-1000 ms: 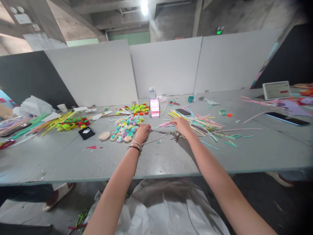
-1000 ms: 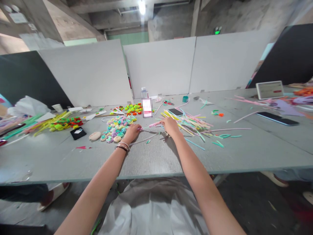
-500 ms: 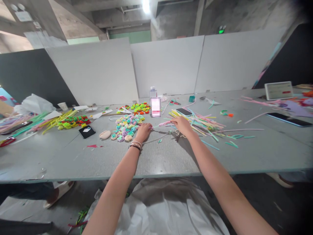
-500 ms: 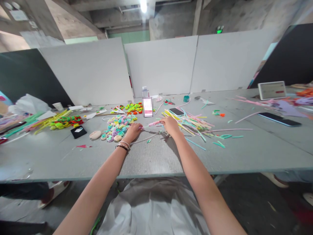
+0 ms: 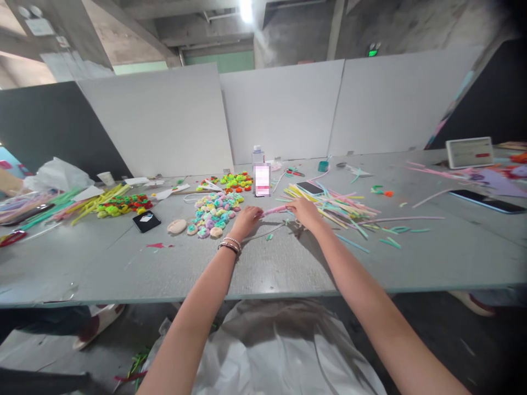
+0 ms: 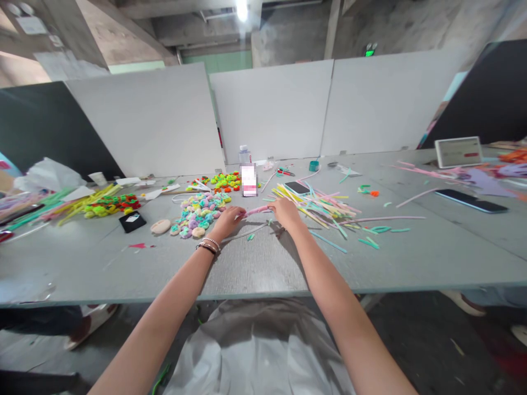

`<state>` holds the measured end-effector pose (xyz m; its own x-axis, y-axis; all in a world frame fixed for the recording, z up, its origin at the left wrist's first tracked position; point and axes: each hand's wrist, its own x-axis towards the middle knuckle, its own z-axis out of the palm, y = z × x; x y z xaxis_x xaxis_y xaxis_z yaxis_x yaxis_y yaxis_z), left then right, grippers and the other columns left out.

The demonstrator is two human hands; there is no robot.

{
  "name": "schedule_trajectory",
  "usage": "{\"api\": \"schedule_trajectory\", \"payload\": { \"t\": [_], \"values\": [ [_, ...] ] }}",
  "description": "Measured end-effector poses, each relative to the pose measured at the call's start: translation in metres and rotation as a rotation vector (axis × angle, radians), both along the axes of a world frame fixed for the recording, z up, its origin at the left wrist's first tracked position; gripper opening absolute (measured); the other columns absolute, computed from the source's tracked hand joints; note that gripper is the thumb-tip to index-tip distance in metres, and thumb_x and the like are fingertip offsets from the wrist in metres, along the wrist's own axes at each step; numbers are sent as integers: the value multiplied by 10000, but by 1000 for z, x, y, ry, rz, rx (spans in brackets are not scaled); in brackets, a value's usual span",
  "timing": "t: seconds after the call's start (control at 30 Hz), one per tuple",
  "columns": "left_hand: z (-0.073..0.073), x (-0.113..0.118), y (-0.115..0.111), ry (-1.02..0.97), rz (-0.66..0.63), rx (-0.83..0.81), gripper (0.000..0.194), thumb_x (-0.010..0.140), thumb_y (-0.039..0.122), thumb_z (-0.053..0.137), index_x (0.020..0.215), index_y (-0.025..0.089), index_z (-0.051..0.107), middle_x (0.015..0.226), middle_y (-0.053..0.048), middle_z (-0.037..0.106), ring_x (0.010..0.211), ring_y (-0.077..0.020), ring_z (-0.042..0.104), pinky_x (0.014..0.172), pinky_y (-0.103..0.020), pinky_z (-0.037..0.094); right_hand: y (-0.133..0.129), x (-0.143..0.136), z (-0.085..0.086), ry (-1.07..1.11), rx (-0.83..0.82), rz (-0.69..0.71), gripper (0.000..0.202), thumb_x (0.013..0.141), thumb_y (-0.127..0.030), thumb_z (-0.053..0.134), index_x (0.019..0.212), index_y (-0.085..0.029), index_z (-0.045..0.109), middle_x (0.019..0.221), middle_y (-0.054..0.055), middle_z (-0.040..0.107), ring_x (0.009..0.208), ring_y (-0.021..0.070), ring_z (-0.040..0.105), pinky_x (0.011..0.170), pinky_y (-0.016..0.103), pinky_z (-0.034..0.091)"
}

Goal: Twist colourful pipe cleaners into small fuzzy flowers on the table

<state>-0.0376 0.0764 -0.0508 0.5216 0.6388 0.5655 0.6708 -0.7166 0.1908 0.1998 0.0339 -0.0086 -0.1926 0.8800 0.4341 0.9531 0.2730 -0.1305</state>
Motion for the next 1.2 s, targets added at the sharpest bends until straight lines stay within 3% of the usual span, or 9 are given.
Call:
{"api": "schedule_trajectory", "payload": {
  "t": [0.2,0.3,0.4,0.47,0.63,0.77,0.9,1.03,1.2],
  "values": [
    [5,4,-5,-116,-50,-40,175,887,229,497,984,183,634,943,-87,659,947,-207,584,870,-363,460,-1,-3,0,3,-26,31,304,910,-192,461,1053,-231,726,963,100,700,919,215,619,822,319,430],
    [11,6,-2,-431,-56,-170,187,844,283,580,1000,196,635,1000,-89,664,987,-209,598,909,-355,452,-1,-6,0,62,-11,43,301,907,-181,461,1040,-230,727,967,91,706,920,209,626,813,313,436],
    [19,7,3,-878,-38,-380,427,785,315,656,1180,196,546,1096,-112,650,1015,-215,615,884,-355,481,-2,-10,-1,143,33,50,280,902,-176,477,1030,-222,722,981,78,714,938,205,629,808,301,440],
    [25,6,4,-1061,-17,-506,501,836,324,594,1299,203,444,1187,-136,614,1056,-211,614,880,-361,493,-3,-14,-2,181,56,47,264,903,-181,484,1020,-212,718,990,77,716,947,201,630,810,293,439],
    [32,3,1,-1193,-35,-646,408,936,383,409,1315,232,428,1308,-131,550,1164,-186,564,934,-358,486,-6,-20,-3,200,76,33,257,926,-237,459,1008,-206,700,974,73,715,909,193,632,747,268,426],
    [33,12,-6,-1361,-176,-787,412,864,360,569,1242,224,479,1230,-112,604,1093,-179,601,965,-373,477,-9,-26,-3,192,118,28,264,938,-257,428,982,-209,684,966,65,712,880,195,630,675,256,395],
    [32,24,-13,-1453,-288,-886,564,725,231,725,1225,207,466,1084,-52,657,1008,-128,632,1003,-320,444,-13,-31,-3,202,157,16,278,947,-276,408,992,-206,673,987,69,707,884,194,624,668,251,377],
    [32,26,-17,-1472,-308,-902,525,646,221,781,1103,189,525,1052,-44,673,1015,-134,633,998,-305,438,-16,-35,-3,217,141,18,295,952,-286,394,1020,-210,670,981,73,709,874,193,624,674,252,375],
    [33,22,-16,-1444,-261,-804,335,675,327,759,907,176,570,1092,-55,664,1047,-142,615,978,-308,449,-15,-34,-3,220,108,8,291,946,-285,401,1023,-213,672,947,68,718,848,196,630,659,258,372]
  ]
}}
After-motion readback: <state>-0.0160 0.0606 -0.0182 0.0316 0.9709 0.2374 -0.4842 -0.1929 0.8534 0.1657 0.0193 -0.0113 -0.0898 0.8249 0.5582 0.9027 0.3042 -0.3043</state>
